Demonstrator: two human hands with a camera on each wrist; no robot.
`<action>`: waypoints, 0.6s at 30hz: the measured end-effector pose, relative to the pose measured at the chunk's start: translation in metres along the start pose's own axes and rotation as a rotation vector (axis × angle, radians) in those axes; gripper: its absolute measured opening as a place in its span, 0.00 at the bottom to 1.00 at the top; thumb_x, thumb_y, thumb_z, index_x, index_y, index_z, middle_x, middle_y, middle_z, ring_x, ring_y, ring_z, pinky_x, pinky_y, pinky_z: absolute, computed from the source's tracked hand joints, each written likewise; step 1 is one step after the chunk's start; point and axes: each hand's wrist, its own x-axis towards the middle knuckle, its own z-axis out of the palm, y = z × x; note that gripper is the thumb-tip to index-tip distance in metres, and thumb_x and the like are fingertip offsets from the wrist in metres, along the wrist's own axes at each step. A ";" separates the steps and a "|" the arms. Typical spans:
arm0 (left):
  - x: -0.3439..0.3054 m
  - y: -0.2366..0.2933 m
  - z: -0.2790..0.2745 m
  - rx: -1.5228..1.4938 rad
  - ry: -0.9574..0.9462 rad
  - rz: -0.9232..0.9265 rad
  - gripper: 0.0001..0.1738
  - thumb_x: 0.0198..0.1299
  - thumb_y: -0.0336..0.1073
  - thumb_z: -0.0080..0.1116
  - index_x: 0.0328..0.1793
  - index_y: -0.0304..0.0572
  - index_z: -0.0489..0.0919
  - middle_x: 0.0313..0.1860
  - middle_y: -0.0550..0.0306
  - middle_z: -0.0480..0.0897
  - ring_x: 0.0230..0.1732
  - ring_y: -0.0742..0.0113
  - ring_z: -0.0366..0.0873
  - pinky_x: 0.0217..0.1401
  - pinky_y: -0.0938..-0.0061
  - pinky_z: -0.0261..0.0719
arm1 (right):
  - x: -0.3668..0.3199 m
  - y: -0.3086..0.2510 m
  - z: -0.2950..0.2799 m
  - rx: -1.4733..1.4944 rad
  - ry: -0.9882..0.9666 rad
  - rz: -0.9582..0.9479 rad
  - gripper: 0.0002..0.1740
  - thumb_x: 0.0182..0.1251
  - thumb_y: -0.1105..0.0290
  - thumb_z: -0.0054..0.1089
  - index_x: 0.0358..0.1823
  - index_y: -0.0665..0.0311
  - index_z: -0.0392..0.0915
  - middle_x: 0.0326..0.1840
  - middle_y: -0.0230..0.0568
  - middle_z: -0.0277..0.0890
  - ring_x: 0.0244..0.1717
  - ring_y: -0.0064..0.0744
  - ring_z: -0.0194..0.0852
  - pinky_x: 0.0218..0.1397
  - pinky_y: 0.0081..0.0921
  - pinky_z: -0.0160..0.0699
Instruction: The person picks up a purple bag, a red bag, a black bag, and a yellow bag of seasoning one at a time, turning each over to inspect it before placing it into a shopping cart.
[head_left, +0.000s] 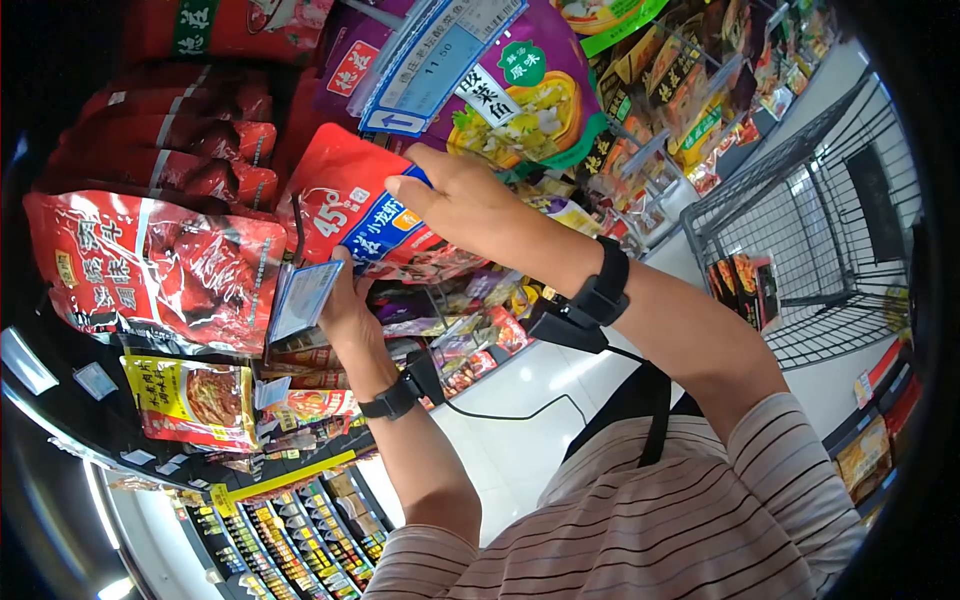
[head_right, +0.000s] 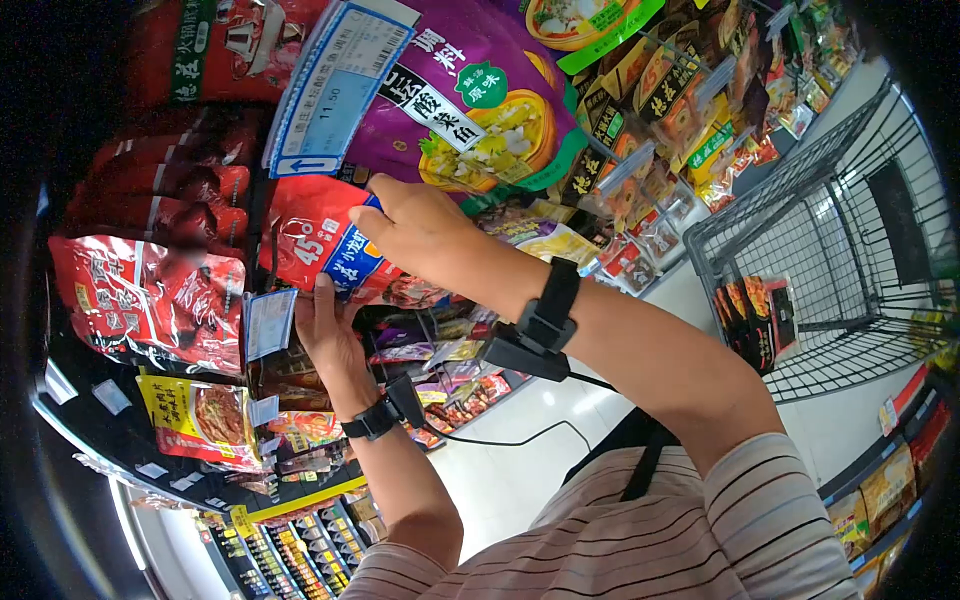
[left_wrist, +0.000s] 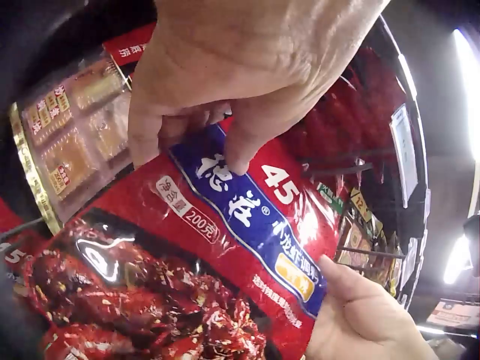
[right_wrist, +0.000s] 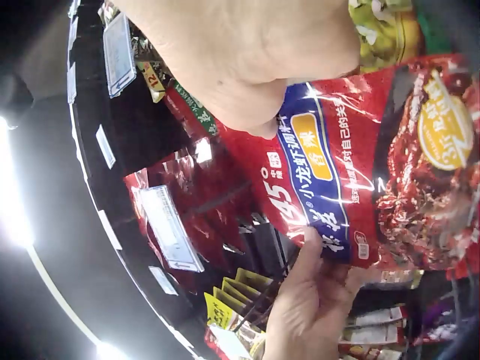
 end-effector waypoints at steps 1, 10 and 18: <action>0.002 0.000 0.002 0.009 0.018 -0.002 0.12 0.69 0.33 0.61 0.54 0.37 0.75 0.47 0.53 0.85 0.40 0.68 0.86 0.35 0.70 0.92 | -0.006 0.002 -0.002 0.027 0.034 -0.048 0.23 0.72 0.58 0.55 0.57 0.71 0.74 0.38 0.57 0.82 0.41 0.49 0.82 0.46 0.39 0.78; 0.024 -0.012 0.011 -0.009 0.087 -0.017 0.16 0.68 0.35 0.63 0.57 0.37 0.75 0.42 0.56 0.84 0.36 0.65 0.87 0.27 0.74 0.89 | -0.081 0.020 -0.036 0.160 0.131 -0.122 0.21 0.70 0.69 0.57 0.61 0.72 0.71 0.55 0.56 0.80 0.55 0.52 0.81 0.58 0.37 0.78; 0.077 -0.064 -0.008 -0.040 0.059 0.115 0.29 0.63 0.41 0.69 0.68 0.45 0.72 0.53 0.56 0.81 0.49 0.60 0.83 0.37 0.69 0.82 | -0.176 0.033 -0.097 0.112 0.040 0.276 0.15 0.77 0.67 0.49 0.59 0.67 0.73 0.52 0.38 0.80 0.50 0.24 0.80 0.52 0.23 0.78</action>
